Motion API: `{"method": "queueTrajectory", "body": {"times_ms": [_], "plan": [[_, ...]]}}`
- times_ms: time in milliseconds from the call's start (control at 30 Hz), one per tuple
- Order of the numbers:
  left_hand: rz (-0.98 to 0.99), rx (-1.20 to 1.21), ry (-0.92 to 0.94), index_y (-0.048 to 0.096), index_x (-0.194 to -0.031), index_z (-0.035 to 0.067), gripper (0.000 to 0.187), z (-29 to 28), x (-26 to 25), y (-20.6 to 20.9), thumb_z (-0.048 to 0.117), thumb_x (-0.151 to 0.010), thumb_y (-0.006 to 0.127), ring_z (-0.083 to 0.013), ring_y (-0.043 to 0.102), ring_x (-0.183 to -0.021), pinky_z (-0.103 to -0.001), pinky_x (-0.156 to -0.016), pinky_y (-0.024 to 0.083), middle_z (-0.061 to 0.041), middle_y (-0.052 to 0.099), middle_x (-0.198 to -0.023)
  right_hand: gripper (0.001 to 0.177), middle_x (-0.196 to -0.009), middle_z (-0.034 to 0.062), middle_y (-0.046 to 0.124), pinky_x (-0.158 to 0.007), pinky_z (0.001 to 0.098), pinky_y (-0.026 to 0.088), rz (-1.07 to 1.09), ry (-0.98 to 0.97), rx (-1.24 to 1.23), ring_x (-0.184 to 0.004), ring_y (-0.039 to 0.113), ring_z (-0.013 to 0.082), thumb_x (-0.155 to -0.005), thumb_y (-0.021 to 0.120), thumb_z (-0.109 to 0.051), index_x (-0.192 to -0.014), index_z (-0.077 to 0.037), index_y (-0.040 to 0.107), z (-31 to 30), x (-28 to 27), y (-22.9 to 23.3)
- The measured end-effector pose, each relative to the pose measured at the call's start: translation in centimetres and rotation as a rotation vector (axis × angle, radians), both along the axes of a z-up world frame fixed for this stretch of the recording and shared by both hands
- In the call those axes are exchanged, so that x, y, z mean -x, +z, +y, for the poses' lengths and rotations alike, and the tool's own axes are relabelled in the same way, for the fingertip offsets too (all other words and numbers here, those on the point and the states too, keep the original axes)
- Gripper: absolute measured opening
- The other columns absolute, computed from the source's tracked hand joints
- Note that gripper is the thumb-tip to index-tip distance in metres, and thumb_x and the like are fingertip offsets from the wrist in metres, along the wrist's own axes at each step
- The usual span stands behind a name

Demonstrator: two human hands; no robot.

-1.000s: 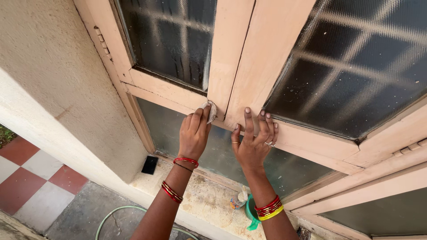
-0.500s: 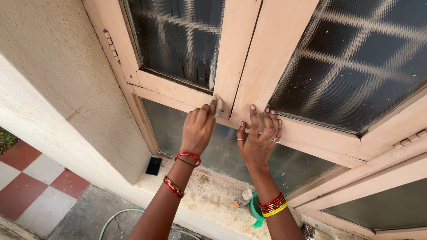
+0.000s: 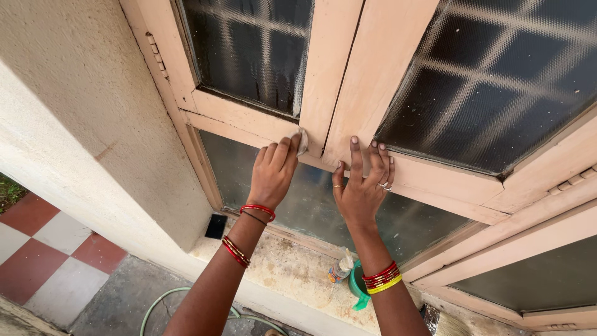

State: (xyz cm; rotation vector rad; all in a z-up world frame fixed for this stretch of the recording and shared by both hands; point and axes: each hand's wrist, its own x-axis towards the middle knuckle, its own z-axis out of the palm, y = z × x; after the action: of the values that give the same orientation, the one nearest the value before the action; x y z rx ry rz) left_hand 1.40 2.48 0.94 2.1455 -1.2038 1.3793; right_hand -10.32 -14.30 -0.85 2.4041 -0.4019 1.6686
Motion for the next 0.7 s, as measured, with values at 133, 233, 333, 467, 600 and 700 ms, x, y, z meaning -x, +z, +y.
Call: {"method": "queueTrajectory", "body": {"times_ms": [133, 233, 333, 467, 600, 700], "plan": [[-0.061, -0.045, 0.083, 0.059, -0.14, -0.003, 0.05, -1.0, -0.3, 0.2, 0.009, -0.092, 0.065, -0.0225, 0.061, -0.102, -0.036, -0.09, 0.053, -0.011, 0.058, -0.122, 0.055, -0.14, 0.0133, 0.044, -0.124, 0.0533, 0.03, -0.002, -0.004, -0.002, -0.145, 0.041, 0.0303, -0.105, 0.064, -0.03, -0.155, -0.017, 0.049, 0.0, -0.1, 0.0], [0.039, -0.005, -0.026, 0.059, -0.138, -0.006, 0.047, -0.7, 0.3, -0.3, 0.009, -0.094, 0.065, -0.0246, 0.06, -0.101, -0.036, -0.088, 0.052, -0.012, 0.057, -0.12, 0.055, -0.14, 0.0136, 0.043, -0.125, 0.0535, 0.029, -0.003, -0.001, -0.005, -0.146, 0.04, 0.0305, -0.104, 0.064, -0.029, -0.156, -0.017, 0.049, 0.2, 0.0, 0.0], [0.04, -0.021, -0.045, 0.058, -0.136, -0.005, 0.044, 0.1, 0.6, 0.1, 0.009, -0.095, 0.064, -0.0236, 0.06, -0.101, -0.036, -0.089, 0.051, -0.011, 0.058, -0.121, 0.056, -0.141, 0.0139, 0.044, -0.123, 0.0533, 0.03, 0.002, -0.008, -0.021, -0.145, 0.04, 0.0306, -0.103, 0.065, -0.029, -0.156, -0.017, 0.048, 0.2, 0.0, 0.0], [0.014, -0.051, 0.005, 0.057, -0.141, -0.004, 0.048, 0.2, 0.6, 1.1, 0.007, -0.095, 0.063, -0.022, 0.06, -0.099, -0.036, -0.089, 0.051, -0.01, 0.057, -0.118, 0.056, -0.141, 0.0137, 0.042, -0.125, 0.0538, 0.029, 0.01, 0.002, -0.019, -0.146, 0.039, 0.031, -0.104, 0.065, -0.028, -0.157, -0.017, 0.048, 0.1, 0.0, 0.0], [-0.051, -0.047, -0.027, 0.056, -0.143, -0.005, 0.052, -0.7, -0.1, 0.4, 0.007, -0.093, 0.061, -0.0222, 0.059, -0.098, -0.036, -0.091, 0.052, -0.011, 0.057, -0.121, 0.056, -0.142, 0.0134, 0.042, -0.125, 0.0538, 0.029, 0.01, 0.01, -0.031, -0.146, 0.039, 0.0307, -0.105, 0.065, -0.028, -0.157, -0.018, 0.048, 0.2, 0.1, 0.0], [-0.05, -0.017, -0.075, 0.054, -0.141, -0.005, 0.049, -0.3, -0.2, -1.1, 0.009, -0.095, 0.061, -0.0232, 0.059, -0.101, -0.036, -0.088, 0.05, -0.012, 0.056, -0.122, 0.056, -0.142, 0.0139, 0.043, -0.125, 0.0529, 0.029, 0.029, 0.011, -0.032, -0.147, 0.039, 0.0301, -0.104, 0.065, -0.028, -0.157, -0.018, 0.048, 0.2, 0.3, 0.2]]}}
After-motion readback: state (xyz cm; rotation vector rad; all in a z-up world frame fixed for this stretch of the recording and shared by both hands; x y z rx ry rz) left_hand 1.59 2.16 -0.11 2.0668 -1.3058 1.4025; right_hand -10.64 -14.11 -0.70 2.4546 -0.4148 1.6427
